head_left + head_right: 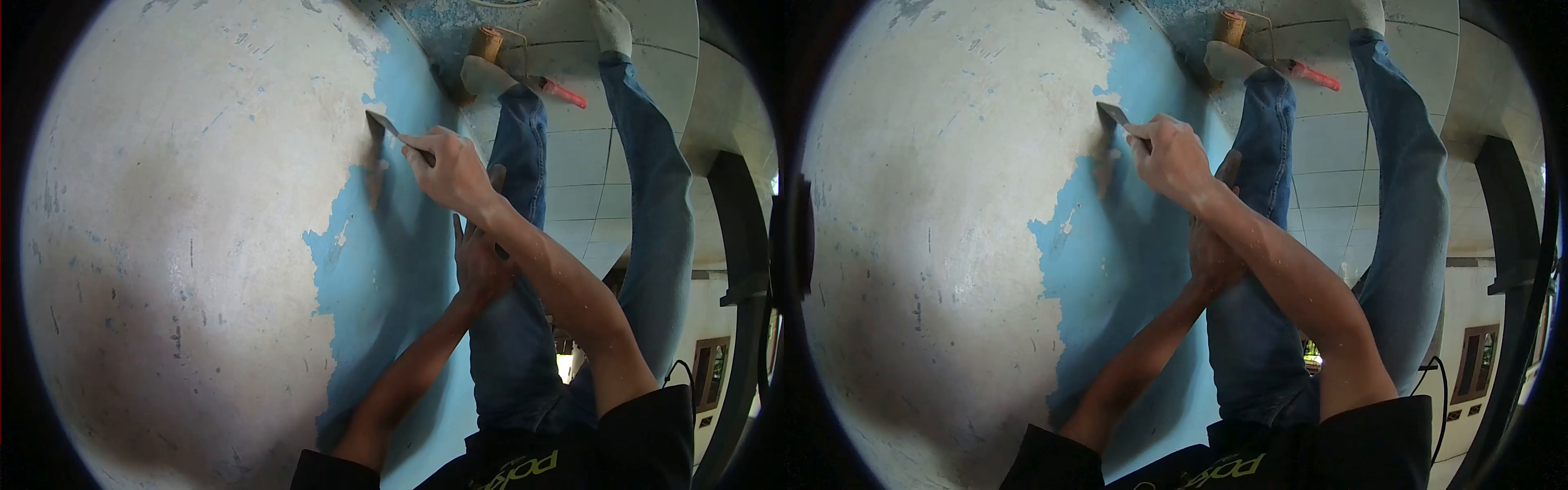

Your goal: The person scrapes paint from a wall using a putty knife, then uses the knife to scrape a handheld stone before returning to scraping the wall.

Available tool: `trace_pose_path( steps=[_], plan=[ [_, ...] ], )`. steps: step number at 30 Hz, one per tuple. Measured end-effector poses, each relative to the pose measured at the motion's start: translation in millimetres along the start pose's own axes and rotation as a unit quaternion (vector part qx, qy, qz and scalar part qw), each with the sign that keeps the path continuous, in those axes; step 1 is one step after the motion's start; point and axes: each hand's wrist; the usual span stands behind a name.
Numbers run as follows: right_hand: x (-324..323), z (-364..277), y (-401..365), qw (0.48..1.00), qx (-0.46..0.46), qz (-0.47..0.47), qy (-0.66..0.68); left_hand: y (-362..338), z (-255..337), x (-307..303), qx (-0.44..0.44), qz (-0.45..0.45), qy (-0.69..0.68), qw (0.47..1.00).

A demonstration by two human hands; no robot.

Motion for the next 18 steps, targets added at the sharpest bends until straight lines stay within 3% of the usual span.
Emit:
trace_pose_path(
  steps=[2, 4, 5, 6, 9, 11, 13, 16, 18],
  plan=[
    [7.5, 10.1, 18.5, 1.000, -0.016, 0.017, -0.002, 1.4, -0.8, -3.4, -0.009, -0.015, 0.049, 0.999],
    [15.4, 23.1, 58.4, 0.998, 0.051, 0.038, -0.015, 4.5, -0.5, -6.7, -0.019, -0.032, 0.104, 0.994],
    [15.3, 25.5, 59.1, 0.998, 0.053, 0.041, -0.009, 5.4, 0.2, -6.6, -0.014, 0.002, 0.104, 0.994],
    [7.6, 18.6, 57.1, 0.998, 0.063, 0.010, 0.004, 6.6, -0.4, -6.6, -0.008, 0.035, 0.103, 0.994],
    [-11.9, -3.7, 24.4, 0.995, 0.075, -0.063, 0.015, 6.2, -12.9, -5.5, -0.020, 0.001, 0.128, 0.992],
    [-6.4, -0.4, 5.5, 1.000, -0.029, -0.009, 0.000, 8.1, -10.5, -17.7, -0.024, -0.047, 0.121, 0.991],
    [-2.5, 1.3, 20.3, 1.000, -0.025, -0.002, 0.003, 10.7, -8.2, -20.6, -0.027, -0.092, 0.118, 0.988],
    [-7.5, -2.2, 51.0, 0.990, 0.133, -0.046, 0.016, 7.5, -8.6, -17.2, -0.028, -0.015, 0.137, 0.990],
    [-13.9, -14.2, 34.5, 0.995, 0.079, -0.048, 0.029, 7.5, -17.1, -14.6, -0.030, -0.027, 0.144, 0.989]
  ],
)
Point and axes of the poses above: each hand's wrist, its own y-axis towards the middle knuckle, its own x-axis out of the palm, z = x × y, and after that the axes turned 9 degrees about y, right-handed
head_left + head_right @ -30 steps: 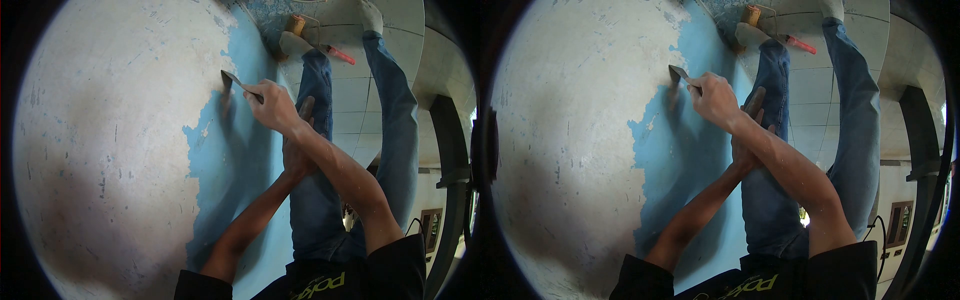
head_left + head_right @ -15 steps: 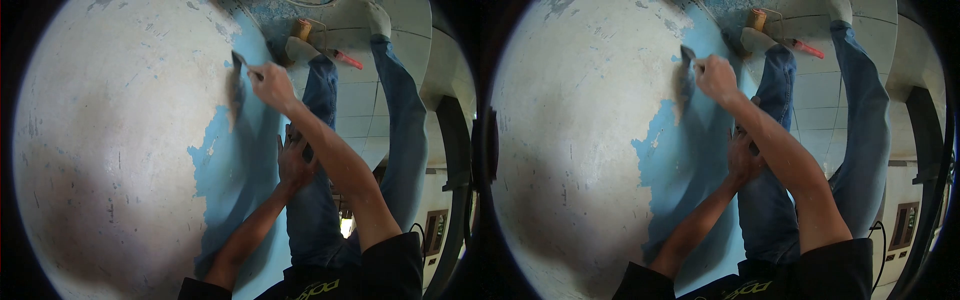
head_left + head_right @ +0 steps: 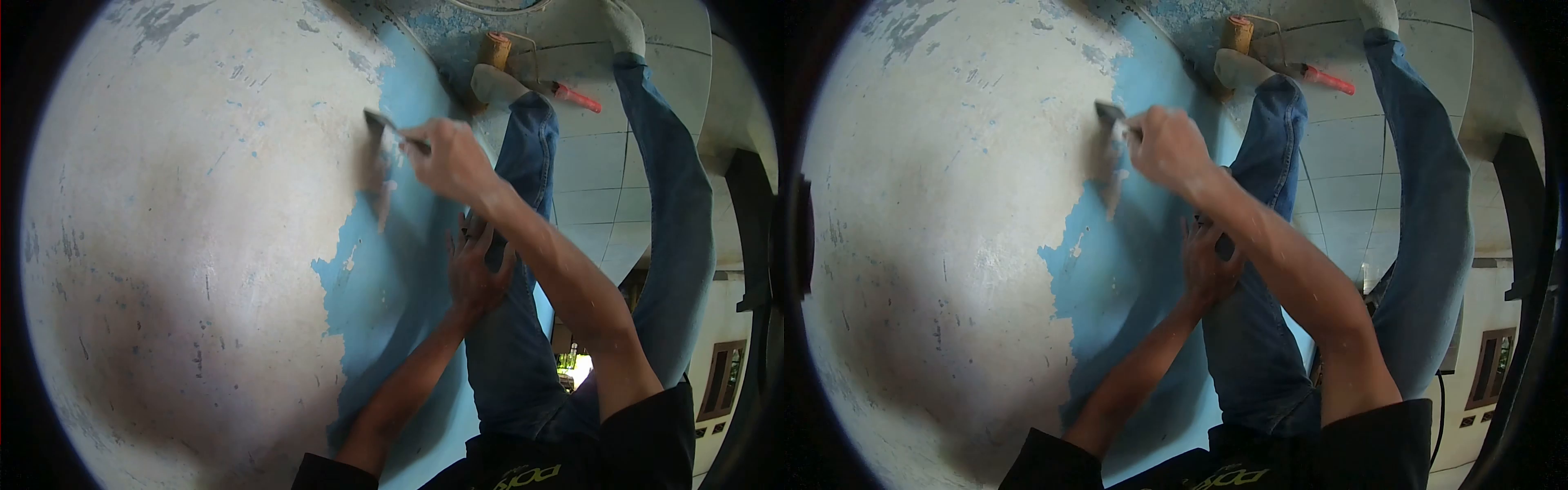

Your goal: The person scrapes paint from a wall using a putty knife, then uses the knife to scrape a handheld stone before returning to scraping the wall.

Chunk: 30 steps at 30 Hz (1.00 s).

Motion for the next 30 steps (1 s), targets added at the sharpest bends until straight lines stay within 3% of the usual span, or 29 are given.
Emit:
trace_pose_path(
  steps=[1, 9, 13, 15, 19, 22, 25, 30],
  plan=[
    [-1.3, -5.2, -14.9, 0.999, -0.046, -0.011, 0.011, 2.1, 0.6, -1.9, 0.000, 0.000, -0.002, 1.000],
    [0.1, -11.8, -26.9, 1.000, -0.022, -0.011, -0.008, -0.2, 3.3, -4.9, 0.014, 0.020, -0.025, 0.999],
    [23.8, 8.5, -25.1, 0.996, -0.083, 0.036, -0.004, -4.1, -2.8, 6.5, 0.015, 0.039, -0.039, 0.998],
    [21.2, 8.4, -0.9, 0.992, -0.101, 0.065, -0.035, -3.4, 4.7, 0.1, 0.021, -0.008, -0.017, 1.000],
    [9.9, -1.9, -18.5, 0.996, -0.085, -0.014, -0.032, -4.8, 5.2, 2.0, 0.020, 0.003, -0.028, 0.999],
    [11.7, -4.6, -23.5, 0.997, -0.072, 0.003, -0.032, -6.0, 5.0, 1.4, 0.013, -0.006, -0.075, 0.997],
    [12.1, -3.7, -3.6, 0.998, -0.043, 0.023, -0.046, -5.0, 7.7, 2.2, 0.014, -0.020, -0.017, 1.000],
    [11.7, 9.2, -17.1, 0.997, -0.067, 0.014, -0.042, -4.2, 3.2, -1.8, 0.021, -0.047, -0.042, 0.998]
  ],
)
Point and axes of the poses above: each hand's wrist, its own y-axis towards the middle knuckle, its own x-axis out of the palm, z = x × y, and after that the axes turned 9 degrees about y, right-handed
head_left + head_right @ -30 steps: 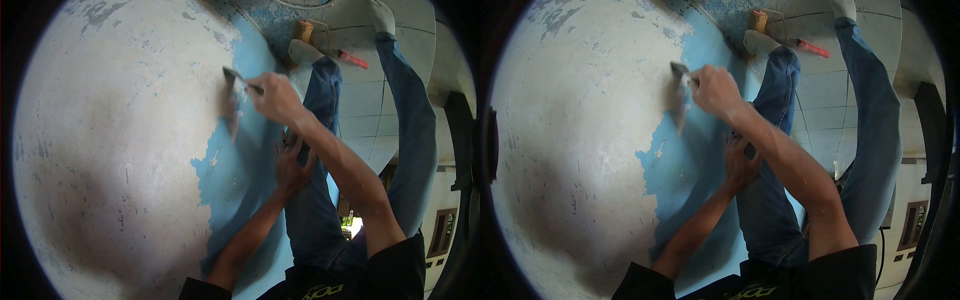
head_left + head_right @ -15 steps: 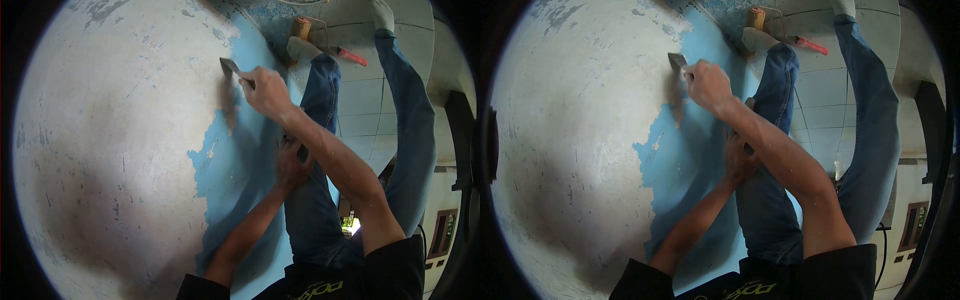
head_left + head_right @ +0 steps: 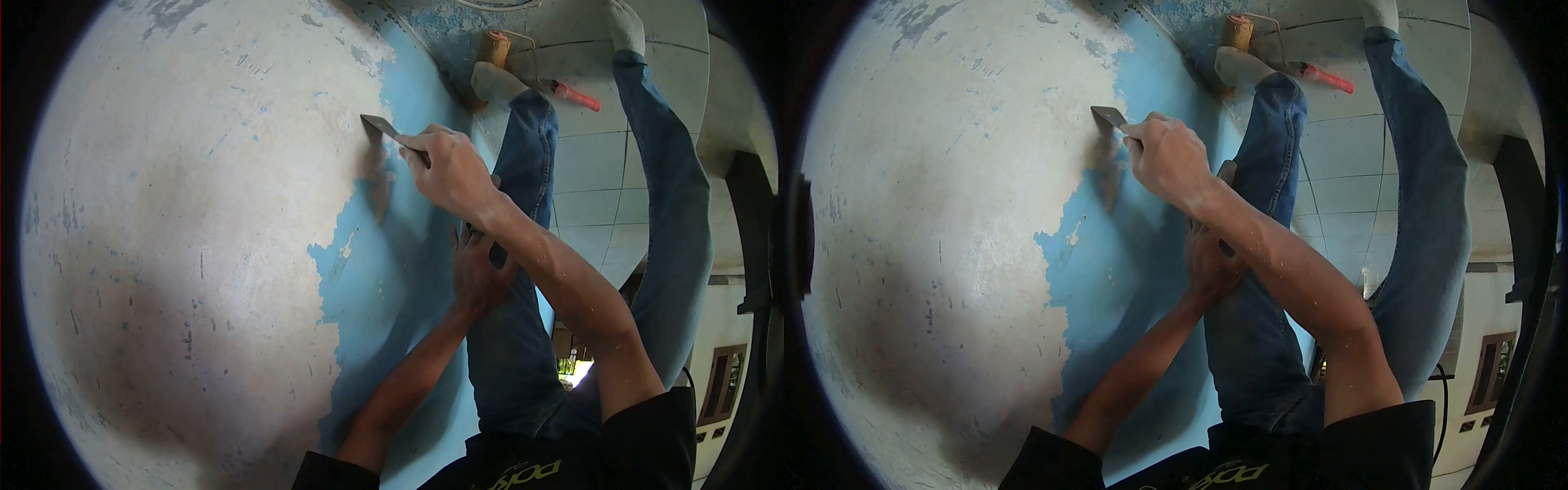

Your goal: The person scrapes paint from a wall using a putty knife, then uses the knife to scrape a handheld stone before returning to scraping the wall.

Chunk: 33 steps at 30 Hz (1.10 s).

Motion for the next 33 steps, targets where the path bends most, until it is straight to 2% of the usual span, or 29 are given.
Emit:
trace_pose_path(
  steps=[5, 7, 9, 11, 13, 15, 16, 20, 23, 24, 26, 27, 30, 31, 33],
  plan=[
    [10.2, 30.1, 35.0, 0.997, -0.030, 0.068, -0.036, 0.7, 3.5, 5.9, -0.002, 0.057, 0.047, 0.997],
    [-2.6, 25.6, 40.0, 0.999, 0.052, 0.003, 0.006, 2.8, 4.0, 4.3, 0.006, 0.071, 0.041, 0.997],
    [-7.0, 25.4, 12.5, 0.999, 0.046, -0.021, 0.013, 3.4, 2.0, 2.4, 0.002, 0.054, 0.064, 0.997],
    [-1.0, 33.1, -9.5, 0.997, -0.065, 0.032, 0.010, 2.5, 1.4, -0.4, -0.002, 0.030, 0.060, 0.998],
    [6.6, 41.6, 10.2, 0.997, -0.061, 0.036, 0.019, 5.2, 4.2, -2.3, -0.004, 0.010, 0.062, 0.998],
    [15.6, 52.8, 48.7, 0.998, 0.036, 0.051, -0.027, 4.6, 9.2, -2.8, -0.010, 0.062, 0.045, 0.997],
    [14.4, 49.6, 64.7, 0.996, 0.076, 0.053, -0.003, 5.0, 8.7, -2.5, -0.010, 0.063, 0.050, 0.997],
    [-2.7, 39.4, 24.5, 0.999, 0.002, 0.000, 0.050, 5.1, 4.6, -2.6, -0.012, 0.056, 0.049, 0.997],
    [5.2, 41.0, 15.5, 0.998, -0.046, 0.038, 0.009, 6.1, 7.4, -6.3, -0.016, 0.044, 0.051, 0.998],
    [7.1, 44.0, 29.2, 0.998, -0.046, 0.038, 0.010, 7.9, 8.0, -8.5, -0.018, 0.045, 0.050, 0.998],
    [10.2, 53.1, 71.9, 0.998, 0.032, 0.048, -0.032, 6.5, 6.7, -6.4, -0.019, 0.055, 0.053, 0.997],
    [8.3, 52.7, 79.1, 0.998, 0.031, 0.049, -0.030, 8.1, 6.7, -7.3, -0.019, 0.062, 0.054, 0.996],
    [-14.0, 47.4, 71.3, 0.999, 0.039, -0.027, 0.018, 8.0, 5.5, -8.4, -0.024, 0.058, 0.055, 0.997],
    [-23.3, 42.0, 57.3, 0.999, 0.040, -0.026, 0.014, 9.4, 6.7, -9.4, -0.023, 0.056, 0.052, 0.997],
    [-32.2, 33.6, 35.2, 0.996, 0.013, -0.078, 0.029, 9.7, 9.5, -12.9, -0.019, 0.066, 0.049, 0.996]
  ],
)
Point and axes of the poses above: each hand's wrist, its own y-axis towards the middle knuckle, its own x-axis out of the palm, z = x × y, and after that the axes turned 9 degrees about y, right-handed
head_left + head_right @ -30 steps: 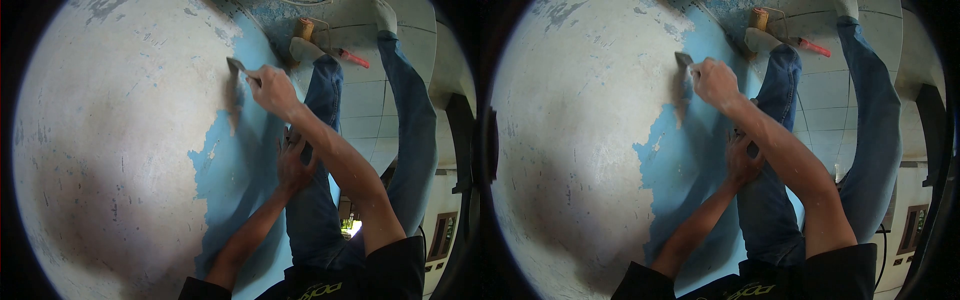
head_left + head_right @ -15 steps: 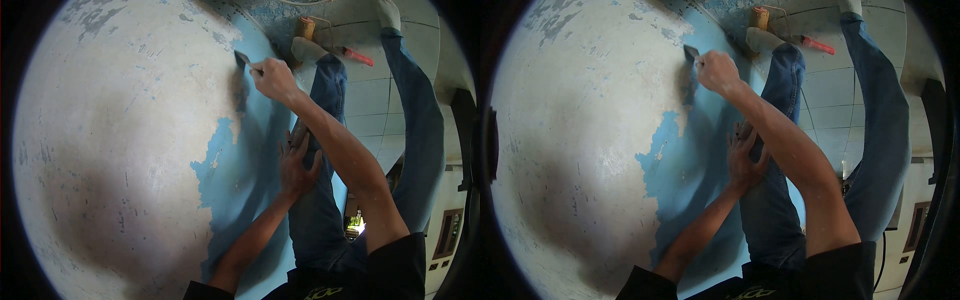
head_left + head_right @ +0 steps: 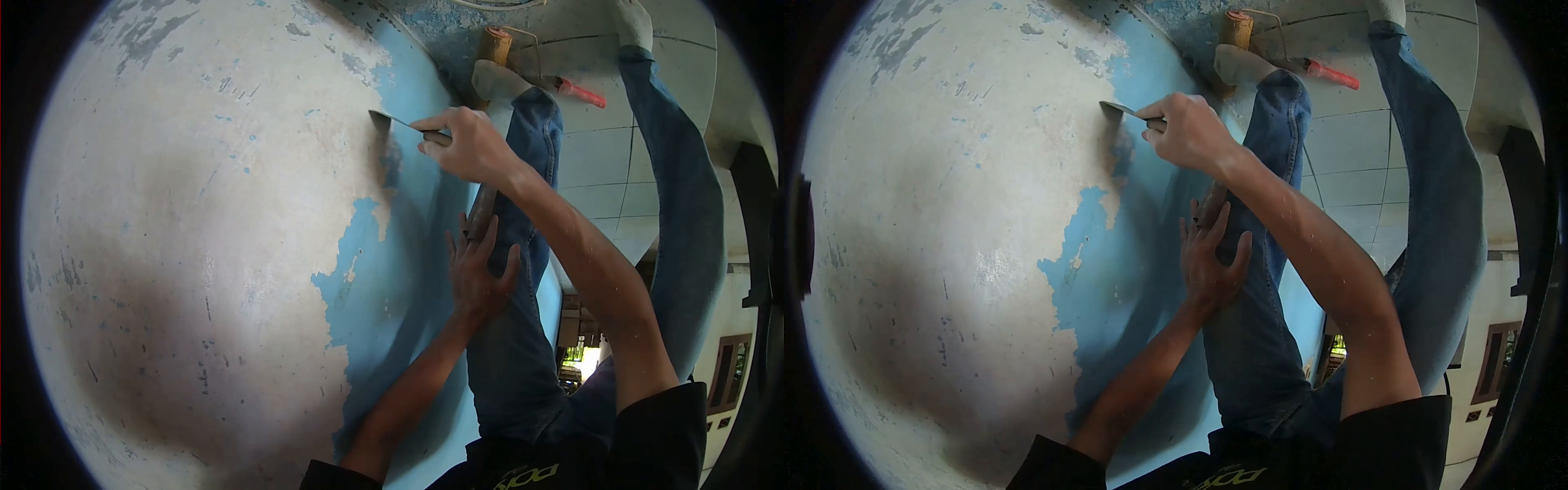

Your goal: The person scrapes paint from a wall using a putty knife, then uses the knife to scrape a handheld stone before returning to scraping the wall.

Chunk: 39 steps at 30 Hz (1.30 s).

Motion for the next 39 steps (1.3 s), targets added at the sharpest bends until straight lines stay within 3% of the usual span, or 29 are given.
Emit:
trace_pose_path(
  steps=[4, 6, 12, 18, 20, 22, 24, 25, 27, 28, 30, 34, 36, 39],
  plan=[
    [-8.3, -10.3, 17.6, 1.000, 0.014, 0.010, -0.022, 1.5, -0.9, 0.6, 0.003, 0.002, -0.006, 1.000],
    [-25.0, -24.8, 25.0, 0.994, 0.095, -0.053, -0.031, -0.7, 0.7, -0.5, -0.003, -0.007, -0.002, 1.000],
    [31.7, 6.4, -12.3, 0.998, -0.026, 0.049, -0.002, 1.8, 5.7, -3.8, 0.005, -0.019, 0.004, 1.000],
    [30.2, 22.9, 66.5, 0.985, 0.105, 0.117, -0.068, -1.4, 1.9, 1.0, -0.002, -0.013, -0.007, 1.000],
    [19.4, 27.3, 62.7, 0.991, 0.065, 0.103, -0.062, -3.0, -0.6, 2.2, -0.005, -0.006, -0.008, 1.000],
    [7.3, 21.0, 33.1, 0.995, 0.082, 0.048, -0.030, 0.8, 0.5, 2.2, -0.002, 0.008, -0.012, 1.000],
    [13.4, 28.3, 5.5, 0.998, -0.006, 0.055, -0.021, 0.3, 0.5, 0.2, -0.001, 0.011, -0.006, 1.000],
    [13.9, 29.1, 2.3, 0.998, -0.006, 0.053, -0.019, -0.6, -0.3, 0.0, -0.003, 0.012, -0.004, 1.000],
    [13.6, 29.2, -0.8, 0.979, 0.200, 0.001, 0.045, -0.2, -0.4, 0.5, 0.004, 0.018, -0.011, 1.000],
    [13.0, 28.6, 1.3, 0.979, 0.200, 0.000, 0.047, -0.3, 0.2, 0.8, 0.003, 0.017, -0.010, 1.000],
    [10.3, 26.1, 9.9, 0.893, 0.366, -0.034, 0.260, -0.2, 0.8, 0.2, 0.003, 0.014, -0.013, 1.000],
    [15.6, 4.9, -12.7, 0.943, 0.301, -0.100, 0.105, 0.7, 1.8, 0.5, 0.003, 0.011, -0.014, 1.000],
    [27.0, 15.1, -18.7, 0.985, 0.161, -0.053, 0.031, 1.5, 3.5, -0.8, -0.004, 0.001, -0.019, 1.000],
    [24.6, 22.5, 7.2, 0.973, 0.227, 0.016, 0.033, 0.0, 2.9, 1.1, 0.005, 0.006, -0.031, 0.999]
  ],
)
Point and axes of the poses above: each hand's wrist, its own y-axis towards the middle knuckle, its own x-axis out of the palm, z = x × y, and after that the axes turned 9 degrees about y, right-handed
